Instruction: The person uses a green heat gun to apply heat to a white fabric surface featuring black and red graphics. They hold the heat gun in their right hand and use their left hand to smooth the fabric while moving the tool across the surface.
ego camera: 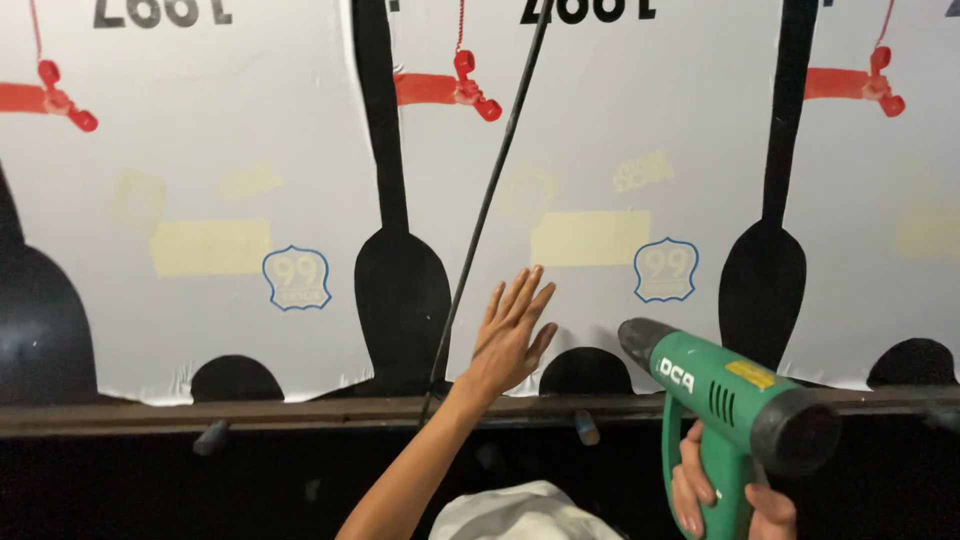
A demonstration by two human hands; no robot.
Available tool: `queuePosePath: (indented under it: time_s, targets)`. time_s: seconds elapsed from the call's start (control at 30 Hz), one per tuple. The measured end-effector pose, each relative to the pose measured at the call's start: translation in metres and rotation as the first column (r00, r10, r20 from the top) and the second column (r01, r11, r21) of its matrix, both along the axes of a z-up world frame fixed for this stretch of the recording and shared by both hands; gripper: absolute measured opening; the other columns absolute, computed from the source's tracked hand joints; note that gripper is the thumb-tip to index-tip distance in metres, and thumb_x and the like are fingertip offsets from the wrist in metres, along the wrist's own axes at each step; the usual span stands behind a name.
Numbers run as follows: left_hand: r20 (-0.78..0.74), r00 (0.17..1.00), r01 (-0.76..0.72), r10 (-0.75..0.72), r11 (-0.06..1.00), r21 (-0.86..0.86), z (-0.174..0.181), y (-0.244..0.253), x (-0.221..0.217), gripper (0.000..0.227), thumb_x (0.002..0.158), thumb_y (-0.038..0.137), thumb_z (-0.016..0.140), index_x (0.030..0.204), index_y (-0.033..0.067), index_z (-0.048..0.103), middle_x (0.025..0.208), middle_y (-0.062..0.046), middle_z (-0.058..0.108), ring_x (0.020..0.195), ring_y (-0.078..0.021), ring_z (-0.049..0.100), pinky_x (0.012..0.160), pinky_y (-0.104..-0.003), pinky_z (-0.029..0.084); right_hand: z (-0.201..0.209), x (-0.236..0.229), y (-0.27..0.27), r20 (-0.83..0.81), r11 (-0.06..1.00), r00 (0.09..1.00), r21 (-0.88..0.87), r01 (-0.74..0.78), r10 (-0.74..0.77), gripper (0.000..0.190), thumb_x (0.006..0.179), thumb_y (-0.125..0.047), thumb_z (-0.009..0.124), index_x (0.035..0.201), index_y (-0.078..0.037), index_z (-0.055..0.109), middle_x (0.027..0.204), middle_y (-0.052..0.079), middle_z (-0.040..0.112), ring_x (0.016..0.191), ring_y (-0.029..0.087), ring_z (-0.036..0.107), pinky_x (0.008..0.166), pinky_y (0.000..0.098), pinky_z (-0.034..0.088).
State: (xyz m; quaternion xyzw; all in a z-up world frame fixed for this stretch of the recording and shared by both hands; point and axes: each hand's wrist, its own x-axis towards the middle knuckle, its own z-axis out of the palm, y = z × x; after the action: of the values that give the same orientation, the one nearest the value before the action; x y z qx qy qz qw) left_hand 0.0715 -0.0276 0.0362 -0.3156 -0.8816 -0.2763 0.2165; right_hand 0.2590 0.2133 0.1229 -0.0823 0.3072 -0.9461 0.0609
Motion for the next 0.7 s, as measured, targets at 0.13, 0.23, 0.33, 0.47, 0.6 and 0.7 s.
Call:
queuePosePath:
  time_s: [0.13,0.23,0.33,0.47,0.6,0.7]
  targets:
    - [0.052,0.999,0.006,-0.011,0.995,0.100,0.007,-0.023,0.032,0.050,0.109,0.025,0.055,0.154,0.0075,0.044,0.167,-0.013,0.032,0.157,-0.0309,0.031,0.128,-0.049,0.026,0.003,0.008,0.004,-0.118,0.973,0.966,-0.002,-0.231,0.229,0.057,0.106,-0.027,0.075,0.140,0.004,0.042,0.087,0.015,0.052,0.063,0.031,0.058,0.059,0.0430,0.047]
    - [0.005,0.999,0.045,-0.046,0.993,0.112,0.014,-0.042,0.051,0.053,0.112,0.027,0.054,0.159,0.0102,0.036,0.169,-0.015,0.031,0.157,-0.0332,0.034,0.125,-0.049,0.034,0.004,0.019,-0.008,-0.056,0.974,0.972,-0.016,-0.228,0.227,0.059,0.102,-0.027,0.080,0.138,0.003,0.044,0.083,0.015,0.054,0.061,0.030,0.059,0.057,0.0430,0.047]
    - [-0.033,0.993,0.114,-0.110,0.978,0.174,0.030,-0.064,0.068,0.047,0.113,0.021,0.055,0.157,0.0113,0.042,0.168,-0.015,0.032,0.158,-0.0344,0.033,0.128,-0.050,0.034,0.011,0.022,-0.024,-0.093,0.972,0.967,0.003,-0.236,0.236,0.059,0.102,-0.026,0.078,0.138,0.004,0.043,0.083,0.014,0.052,0.061,0.031,0.059,0.058,0.0431,0.048]
    - [-0.136,0.987,0.118,-0.086,0.961,0.251,0.047,-0.100,0.077,0.037,0.112,0.022,0.053,0.147,0.0075,0.053,0.160,-0.016,0.043,0.152,-0.0375,0.043,0.123,-0.051,0.043,0.003,0.019,-0.047,-0.246,0.911,0.881,0.026,-0.412,0.405,0.060,0.110,-0.021,0.082,0.144,0.000,0.038,0.088,0.017,0.055,0.070,0.037,0.060,0.065,0.0490,0.052]
    - [-0.135,0.991,0.067,-0.026,0.950,0.304,0.042,-0.163,0.079,0.039,0.110,0.021,0.056,0.146,0.0073,0.054,0.159,-0.016,0.046,0.152,-0.0366,0.043,0.125,-0.050,0.038,-0.044,0.022,-0.083,-0.408,0.915,0.856,-0.106,-0.388,0.316,0.067,0.106,-0.014,0.084,0.147,0.007,0.035,0.087,0.018,0.062,0.068,0.042,0.061,0.061,0.0512,0.054]
    - [-0.061,0.998,-0.007,0.025,0.961,0.278,0.027,-0.231,0.082,0.040,0.109,0.020,0.057,0.148,0.0106,0.053,0.161,-0.015,0.044,0.153,-0.0372,0.041,0.124,-0.052,0.036,-0.035,0.031,-0.147,-0.391,0.978,0.909,-0.082,-0.192,0.146,0.071,0.109,-0.020,0.100,0.145,0.006,0.044,0.084,0.014,0.065,0.062,0.033,0.065,0.056,0.0420,0.056]
